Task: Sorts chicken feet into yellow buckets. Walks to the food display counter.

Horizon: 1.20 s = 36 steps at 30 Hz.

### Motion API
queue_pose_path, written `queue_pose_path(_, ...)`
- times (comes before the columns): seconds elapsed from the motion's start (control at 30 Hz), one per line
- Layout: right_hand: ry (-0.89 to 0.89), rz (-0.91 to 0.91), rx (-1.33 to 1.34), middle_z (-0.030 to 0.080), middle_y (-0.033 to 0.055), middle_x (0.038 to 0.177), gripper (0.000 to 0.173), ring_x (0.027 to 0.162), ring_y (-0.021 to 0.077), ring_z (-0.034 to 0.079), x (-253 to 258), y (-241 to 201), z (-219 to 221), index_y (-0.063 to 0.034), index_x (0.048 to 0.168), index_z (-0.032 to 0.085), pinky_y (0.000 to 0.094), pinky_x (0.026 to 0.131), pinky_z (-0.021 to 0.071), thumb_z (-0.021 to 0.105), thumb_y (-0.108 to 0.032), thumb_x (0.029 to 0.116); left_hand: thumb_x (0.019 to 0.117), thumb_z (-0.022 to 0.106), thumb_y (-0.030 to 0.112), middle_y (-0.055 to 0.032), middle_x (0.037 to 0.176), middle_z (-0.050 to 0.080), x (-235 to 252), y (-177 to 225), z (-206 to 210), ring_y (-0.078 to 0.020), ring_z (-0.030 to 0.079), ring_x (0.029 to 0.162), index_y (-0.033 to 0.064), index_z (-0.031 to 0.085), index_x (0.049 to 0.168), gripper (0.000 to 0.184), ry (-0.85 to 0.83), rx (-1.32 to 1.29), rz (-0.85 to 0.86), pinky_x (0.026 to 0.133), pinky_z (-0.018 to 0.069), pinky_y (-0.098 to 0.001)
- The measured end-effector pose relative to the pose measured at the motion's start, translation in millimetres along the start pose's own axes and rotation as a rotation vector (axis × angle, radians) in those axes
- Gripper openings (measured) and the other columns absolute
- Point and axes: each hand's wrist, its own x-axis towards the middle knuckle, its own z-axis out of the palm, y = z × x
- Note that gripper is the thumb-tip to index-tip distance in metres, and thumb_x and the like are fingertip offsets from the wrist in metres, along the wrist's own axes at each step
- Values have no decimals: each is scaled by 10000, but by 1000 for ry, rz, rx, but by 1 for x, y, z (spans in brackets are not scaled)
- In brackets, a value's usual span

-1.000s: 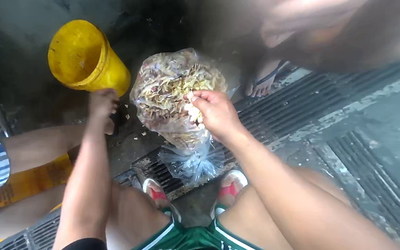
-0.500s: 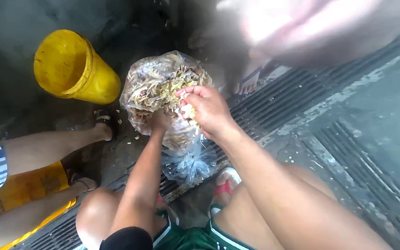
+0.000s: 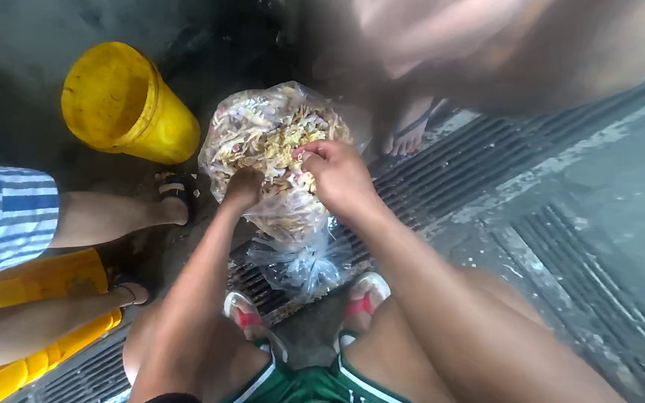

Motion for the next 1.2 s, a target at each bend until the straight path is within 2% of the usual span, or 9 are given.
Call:
queue_pose_path(0.1, -41, 56, -52, 697, 61, 952, 297, 863, 189, 661, -3, 5, 1, -106, 1086, 723, 455, 764, 544, 490, -290, 1069, 1072, 473, 298, -180, 1024, 653, -11, 1, -11, -288, 641, 878, 22, 654, 1172, 345, 128, -171, -27, 772, 548, -521)
queue_pose_path(0.17, -94, 103, -12, 647, 100, 835, 523, 648, 218, 588, -9, 15, 10, -105, 1014, 705, 431, 557, 483, 392, -518, 1081, 1066, 489, 297, -117, 954, 653, -30, 10, -26, -218, 621, 790, 60, 673, 1150, 312, 202, -213, 19, 710, 540, -445)
queue_pose_path(0.3, -208, 338, 391, 657, 93, 878, 853, 653, 185, 589, -1, 20, 27, -109, 1060, 692, 360, 558, 502, 232, -820, 956, 1060, 536, 206, -71, 891, 642, -85, 24, -36, -162, 599, 660, 84, 660, 1091, 177, 256, -170, 282, 572, 534, -351)
queue_pose_path(0.37, -205, 420, 560, 617, 69, 819, 865, 580, 154, 544, 4, 20, 30, -120, 1079, 658, 315, 498, 470, 278, -877, 901, 1041, 577, 203, -42, 990, 624, -95, 20, -33, -118, 613, 738, 99, 668, 1058, 140, 242, -65, 444, 628, 564, -301)
queue_pose_path(0.5, -235, 285, 556, 673, 72, 865, 609, 660, 164, 637, 0, 21, 28, -121, 1108, 656, 344, 552, 547, 526, -696, 959, 976, 657, 256, -18, 1063, 622, -100, 16, -31, -118, 626, 843, 139, 713, 1030, 140, 164, 204, 682, 725, 584, -333)
queue_pose_path(0.67, -235, -78, 132, 623, 60, 727, 528, 586, 159, 585, -7, 21, 25, -102, 944, 671, 347, 510, 501, 429, -556, 1063, 936, 733, 321, 45, 924, 664, -103, 9, -68, -65, 631, 783, 164, 725, 901, 161, -177, -57, 603, 673, 570, -264)
queue_pose_path(0.87, -301, -311, -17, 545, 31, 588, 439, 462, 138, 501, -19, 14, 38, -112, 820, 656, 307, 420, 422, 476, -415, 1081, 1076, 479, 424, -24, 737, 604, -85, 5, -78, -123, 584, 614, 79, 654, 1012, 392, -84, -454, 306, 558, 517, -288)
queue_pose_path(1.0, -284, -329, -18, 535, 17, 578, 397, 460, 125, 491, -21, 18, 49, -112, 817, 657, 299, 426, 421, 515, -381, 1073, 1041, 605, 230, -19, 742, 606, -81, 8, -61, -85, 492, 542, 55, 672, 1059, 188, -60, -759, 293, 489, 429, -233)
queue_pose_path(1.2, -241, -315, -63, 512, 18, 577, 401, 458, 134, 473, -19, 15, 52, -120, 817, 662, 308, 424, 404, 511, -389, 1073, 1049, 589, 208, -16, 701, 544, -77, 21, -51, -81, 453, 511, 61, 628, 1030, 153, 7, -1059, 63, 458, 399, -216)
